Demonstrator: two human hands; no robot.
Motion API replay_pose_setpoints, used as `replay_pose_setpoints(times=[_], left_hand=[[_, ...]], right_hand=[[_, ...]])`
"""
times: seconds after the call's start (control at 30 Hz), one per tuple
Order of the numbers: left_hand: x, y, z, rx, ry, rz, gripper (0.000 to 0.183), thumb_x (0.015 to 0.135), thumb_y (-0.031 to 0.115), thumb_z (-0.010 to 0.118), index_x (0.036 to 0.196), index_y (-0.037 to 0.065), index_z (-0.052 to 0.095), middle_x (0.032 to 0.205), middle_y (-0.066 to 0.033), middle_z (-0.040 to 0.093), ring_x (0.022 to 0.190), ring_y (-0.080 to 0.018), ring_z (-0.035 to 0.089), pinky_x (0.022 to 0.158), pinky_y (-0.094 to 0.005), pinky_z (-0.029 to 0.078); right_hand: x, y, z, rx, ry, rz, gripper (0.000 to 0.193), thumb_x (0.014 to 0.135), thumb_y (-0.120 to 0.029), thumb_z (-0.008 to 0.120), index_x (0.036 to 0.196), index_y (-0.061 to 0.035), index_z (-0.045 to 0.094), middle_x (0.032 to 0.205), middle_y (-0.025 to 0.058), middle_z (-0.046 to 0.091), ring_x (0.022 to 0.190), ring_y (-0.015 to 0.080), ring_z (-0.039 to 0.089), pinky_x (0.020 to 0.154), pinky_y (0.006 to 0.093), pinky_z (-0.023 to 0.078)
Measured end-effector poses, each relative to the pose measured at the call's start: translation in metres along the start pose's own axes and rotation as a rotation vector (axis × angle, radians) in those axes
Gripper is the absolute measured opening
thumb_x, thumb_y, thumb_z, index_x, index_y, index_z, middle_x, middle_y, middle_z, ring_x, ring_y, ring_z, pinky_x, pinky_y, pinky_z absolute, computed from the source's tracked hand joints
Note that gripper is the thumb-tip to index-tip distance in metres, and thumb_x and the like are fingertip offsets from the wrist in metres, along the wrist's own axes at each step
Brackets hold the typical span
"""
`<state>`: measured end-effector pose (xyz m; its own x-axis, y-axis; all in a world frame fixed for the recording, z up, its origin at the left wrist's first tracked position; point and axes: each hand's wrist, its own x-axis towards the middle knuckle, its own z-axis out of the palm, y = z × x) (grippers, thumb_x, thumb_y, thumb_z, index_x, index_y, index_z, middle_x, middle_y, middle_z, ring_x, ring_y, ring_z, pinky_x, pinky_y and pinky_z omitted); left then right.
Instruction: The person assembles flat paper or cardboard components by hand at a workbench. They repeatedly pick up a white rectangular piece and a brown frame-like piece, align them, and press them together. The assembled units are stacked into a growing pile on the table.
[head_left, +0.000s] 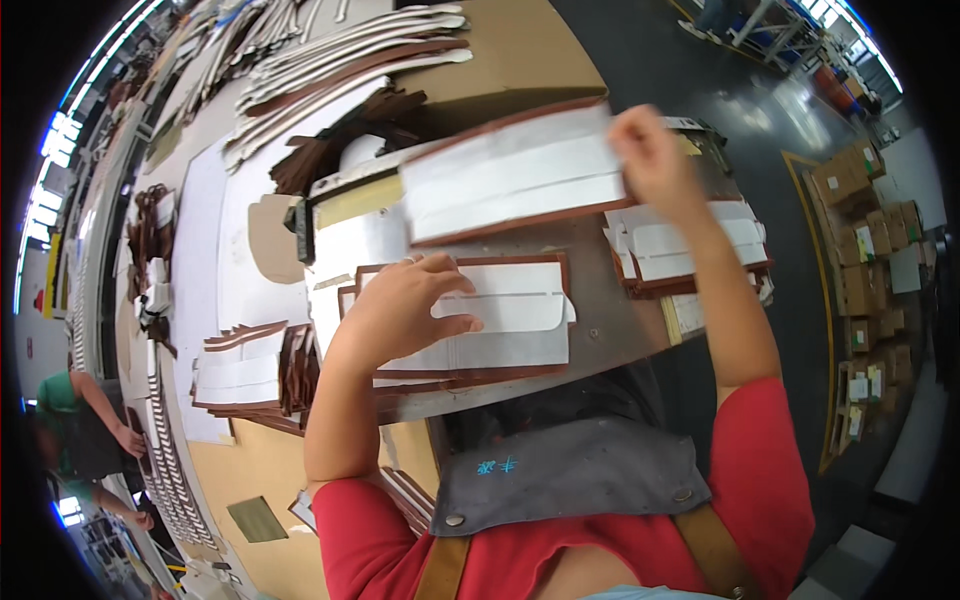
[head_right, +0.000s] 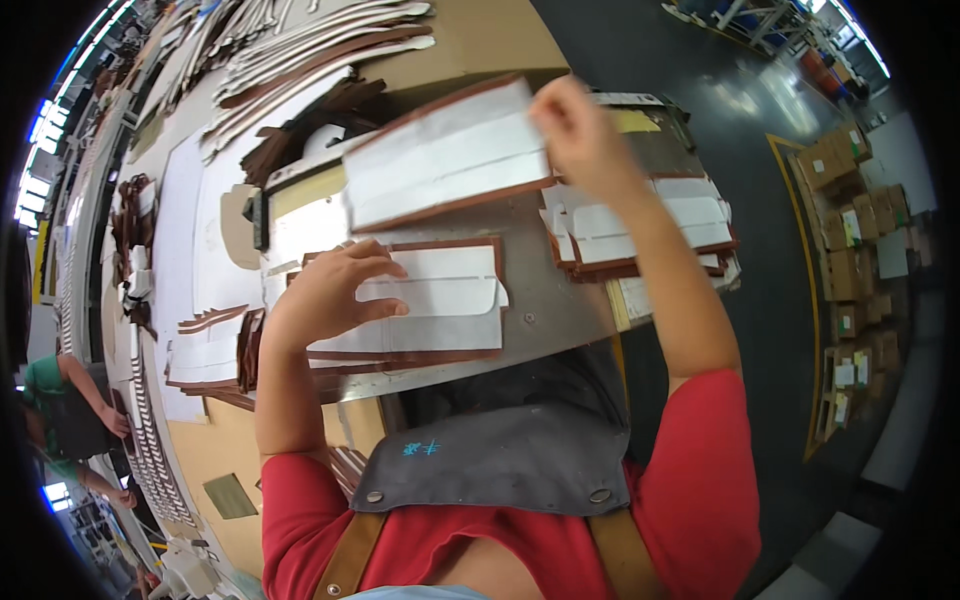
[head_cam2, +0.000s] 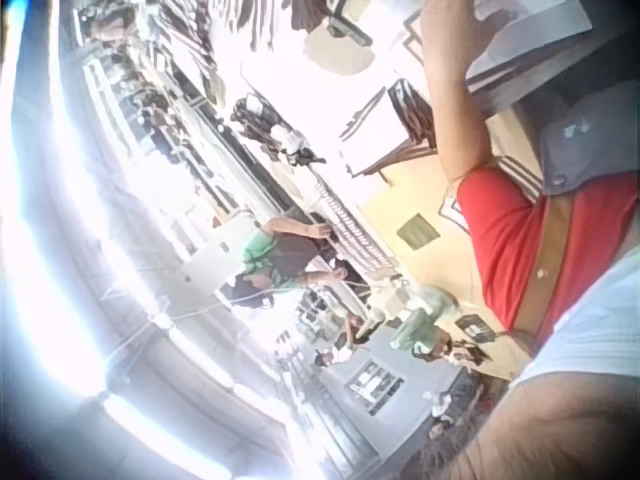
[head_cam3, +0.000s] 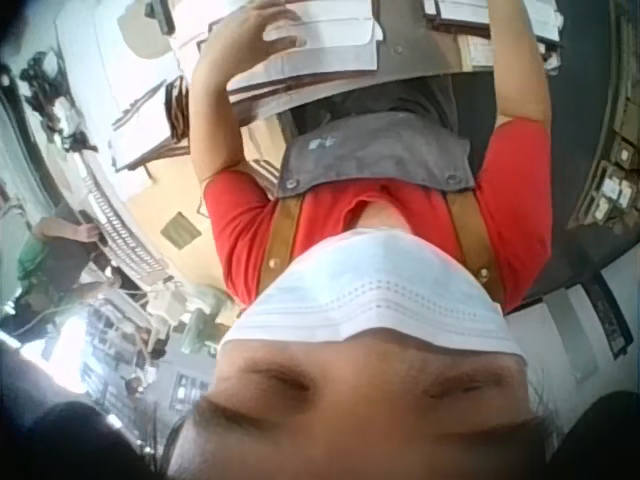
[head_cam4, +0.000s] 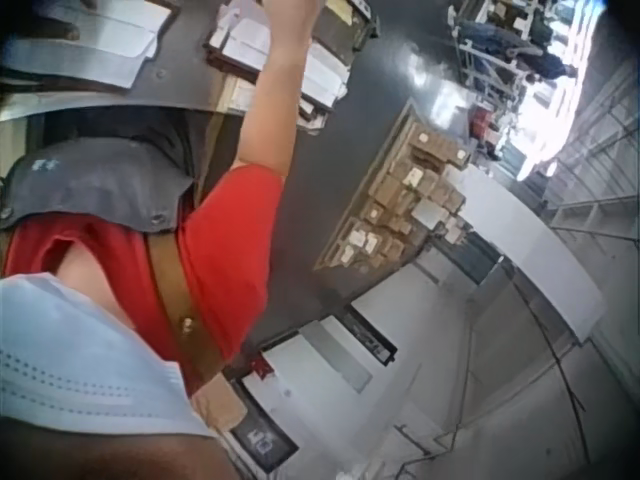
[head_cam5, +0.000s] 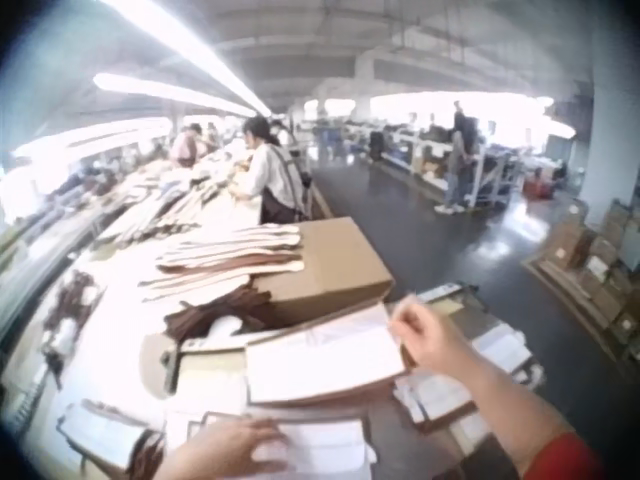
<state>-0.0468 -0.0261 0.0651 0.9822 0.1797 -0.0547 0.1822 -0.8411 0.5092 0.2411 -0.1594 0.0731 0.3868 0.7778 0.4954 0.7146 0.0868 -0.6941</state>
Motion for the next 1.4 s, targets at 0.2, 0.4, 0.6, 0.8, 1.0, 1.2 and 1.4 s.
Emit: replay_pose_setpoints(times=[0.2, 0.4, 0.6, 0.8, 1.0, 1.2, 1.4], left_hand=[[0.014, 0.0, 0.011, 0.238, 0.113, -0.086, 0.049, 0.074, 0.025, 0.071, 0.119, 0.012, 0.056, 0.115, -0.0076, 0.054, 0.104, -0.0294, 0.052, 0.092, -0.0409, 0.041], [0.024, -0.002, 0.025, 0.298, 0.308, -0.074, 0.036, 0.078, 0.022, 0.067, 0.11, 0.008, 0.058, 0.11, -0.009, 0.055, 0.099, -0.0292, 0.054, 0.087, -0.0399, 0.042], [0.003, 0.043, 0.021, 0.298, -0.026, 0.023, 0.027, 0.079, 0.02, 0.066, 0.101, 0.006, 0.062, 0.099, -0.0063, 0.055, 0.092, -0.0254, 0.054, 0.079, -0.0346, 0.043], [-0.028, 0.044, 0.062, 0.301, 0.17, 0.079, 0.039, 0.081, 0.021, 0.064, 0.115, 0.004, 0.058, 0.112, -0.0046, 0.053, 0.1, -0.0213, 0.051, 0.087, -0.0347, 0.042], [-0.035, 0.04, 0.072, 0.284, 0.252, 0.119, 0.035, 0.083, 0.023, 0.063, 0.113, 0.005, 0.058, 0.108, -0.0055, 0.055, 0.098, -0.0208, 0.052, 0.085, -0.0356, 0.041], [-0.014, 0.02, 0.04, 0.115, 0.229, -0.057, 0.023, 0.085, 0.021, 0.061, 0.104, 0.008, 0.059, 0.102, -0.0084, 0.056, 0.093, -0.0245, 0.054, 0.079, -0.037, 0.041], [0.034, -0.048, 0.036, 0.567, 0.422, -0.388, 0.047, 0.094, 0.039, 0.046, 0.132, 0.011, 0.045, 0.135, -0.0185, 0.043, 0.126, -0.0368, 0.039, 0.105, -0.0456, 0.03]], right_hand=[[-0.076, 0.043, -0.189, -0.03, 0.062, 0.459, 0.005, 0.091, -0.01, 0.057, 0.091, -0.0066, 0.053, 0.075, -0.0054, 0.047, 0.07, 0.0021, 0.043, 0.062, 0.0173, 0.035], [-0.06, 0.04, -0.132, -0.345, 0.077, 0.301, 0.021, 0.087, -0.013, 0.063, 0.105, -0.0049, 0.061, 0.098, 0.005, 0.064, 0.087, 0.0127, 0.06, 0.077, 0.0251, 0.047], [-0.012, 0.007, 0.039, -0.148, -0.453, 0.126, 0.02, 0.084, -0.016, 0.062, 0.099, -0.0023, 0.06, 0.086, 0.0068, 0.062, 0.079, 0.0153, 0.059, 0.072, 0.0269, 0.046], [0.017, -0.004, 0.057, -0.073, -0.741, 0.386, 0.011, 0.085, -0.011, 0.058, 0.091, -0.0022, 0.056, 0.077, 0.0011, 0.054, 0.071, 0.0091, 0.049, 0.064, 0.0245, 0.042], [0.033, 0.016, 0.041, -0.005, -0.47, 0.208, 0.005, 0.087, -0.007, 0.052, 0.088, -0.0024, 0.053, 0.075, -0.0002, 0.051, 0.072, 0.0079, 0.046, 0.064, 0.0246, 0.04], [0.044, 0.037, 0.069, -0.185, -0.335, 0.242, 0.009, 0.086, -0.01, 0.053, 0.088, -0.0007, 0.051, 0.077, 0.0086, 0.056, 0.071, 0.0144, 0.051, 0.065, 0.0282, 0.041], [0.037, 0.046, 0.079, -0.464, -0.162, -0.042, 0.012, 0.085, -0.01, 0.055, 0.091, -0.0002, 0.052, 0.084, 0.013, 0.06, 0.079, 0.0274, 0.057, 0.071, 0.0368, 0.045]])
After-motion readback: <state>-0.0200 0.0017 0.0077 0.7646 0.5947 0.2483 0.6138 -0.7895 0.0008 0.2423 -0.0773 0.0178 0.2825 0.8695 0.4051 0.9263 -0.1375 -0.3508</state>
